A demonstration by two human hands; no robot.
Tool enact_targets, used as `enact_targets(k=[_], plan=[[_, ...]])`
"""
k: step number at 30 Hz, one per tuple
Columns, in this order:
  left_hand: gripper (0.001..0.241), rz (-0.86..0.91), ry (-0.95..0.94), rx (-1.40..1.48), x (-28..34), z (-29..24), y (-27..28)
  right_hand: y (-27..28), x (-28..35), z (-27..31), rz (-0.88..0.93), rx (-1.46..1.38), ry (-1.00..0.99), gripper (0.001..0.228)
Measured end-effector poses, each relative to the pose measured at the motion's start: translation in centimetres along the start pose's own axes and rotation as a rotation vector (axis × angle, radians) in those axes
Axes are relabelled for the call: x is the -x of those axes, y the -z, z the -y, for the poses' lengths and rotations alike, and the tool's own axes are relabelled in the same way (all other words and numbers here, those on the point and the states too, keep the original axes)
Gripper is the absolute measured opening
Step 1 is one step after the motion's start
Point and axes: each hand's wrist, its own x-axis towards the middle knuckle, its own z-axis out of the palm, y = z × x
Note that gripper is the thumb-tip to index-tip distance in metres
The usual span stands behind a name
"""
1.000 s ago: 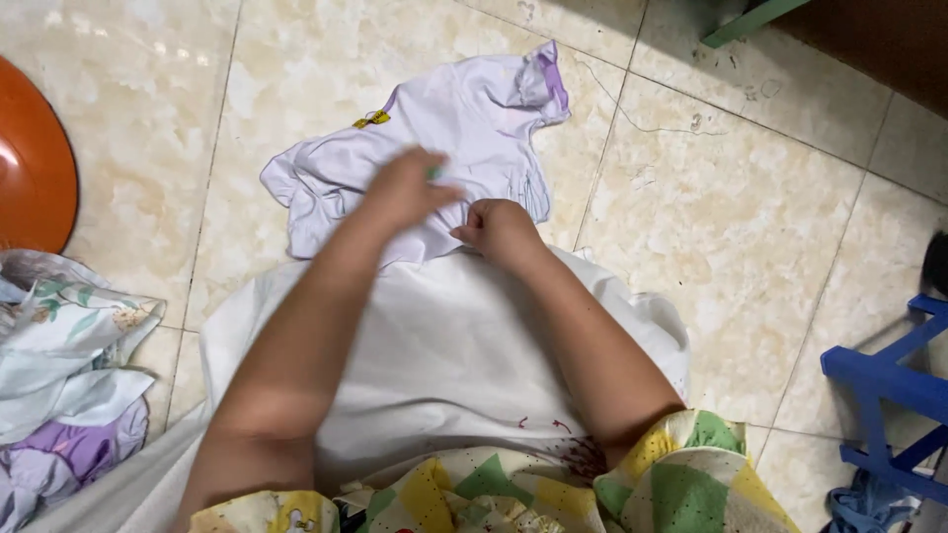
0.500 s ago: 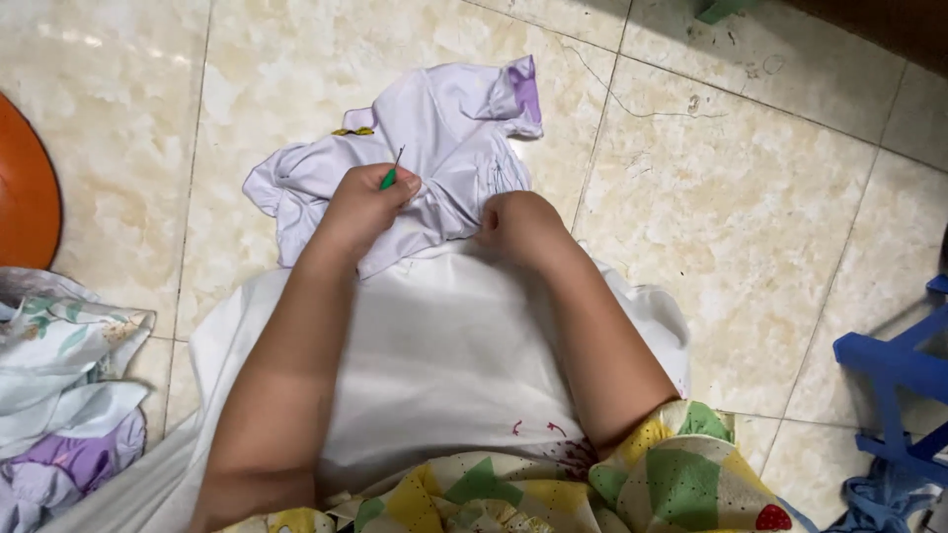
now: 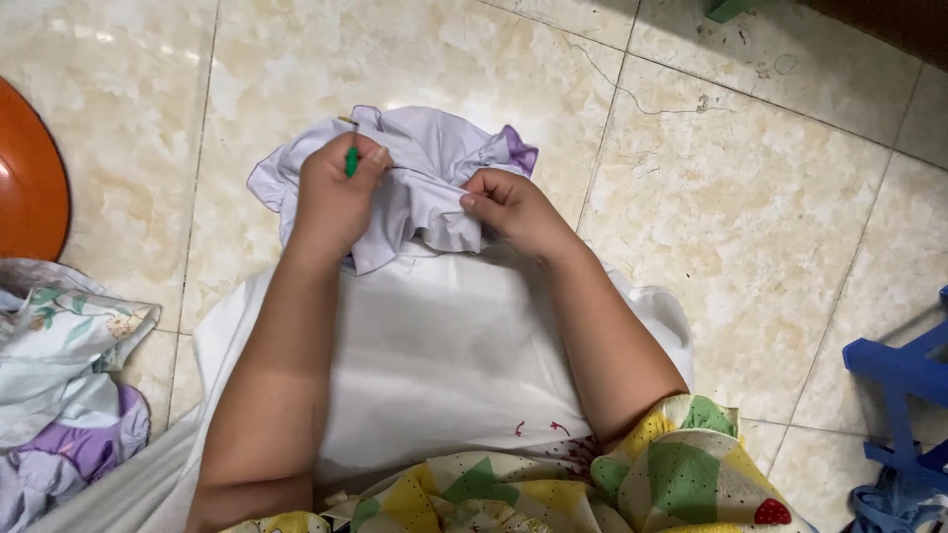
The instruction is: A person sits on the floor and uses a small tool to inspect and adjust a small piece of purple and white clothing.
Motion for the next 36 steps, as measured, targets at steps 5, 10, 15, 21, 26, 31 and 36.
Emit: enact_targets(k=[5, 10, 15, 21, 26, 31, 36], plan=[[0.016, 0.02, 0.008, 0.414, 1.2, -1.5, 1.6, 0.1, 0.1, 0.6, -0.024, -0.069, -0.003, 0.005], [0.016, 0.112, 0.035, 0.47, 2.4, -3.3, 0.5, 0.1, -0.7, -0.4, -0.052, -0.076, 0.002, 0.007], [0.017, 0.102, 0.014, 0.224, 1.7, -2.2, 0.4, 1.0, -0.4, 0.4, -0.082, -0.005, 0.049, 0.008], [0.021, 0.041, -0.284, -0.405, 1.7, -1.6, 1.8, 1.8, -0.1, 1.5, -0.073, 0.064, 0.059, 0.008], [0.012, 0.048, -0.652, -0.971, 1.0, 0.1, 1.3, 2.3, 0.2, 1.7, -0.098, 0.117, 0.054, 0.008], [0.008, -0.095, -0.566, -1.34, -1.9, 6.9, 9.3, 6.7, 1.2, 2.1, -0.301, 0.196, -0.021, 0.005], [0.019, -0.088, -0.405, -1.317, -6.1, 3.2, 9.3, 7.3, 1.3, 2.0, -0.076, 0.631, -0.171, 0.014]])
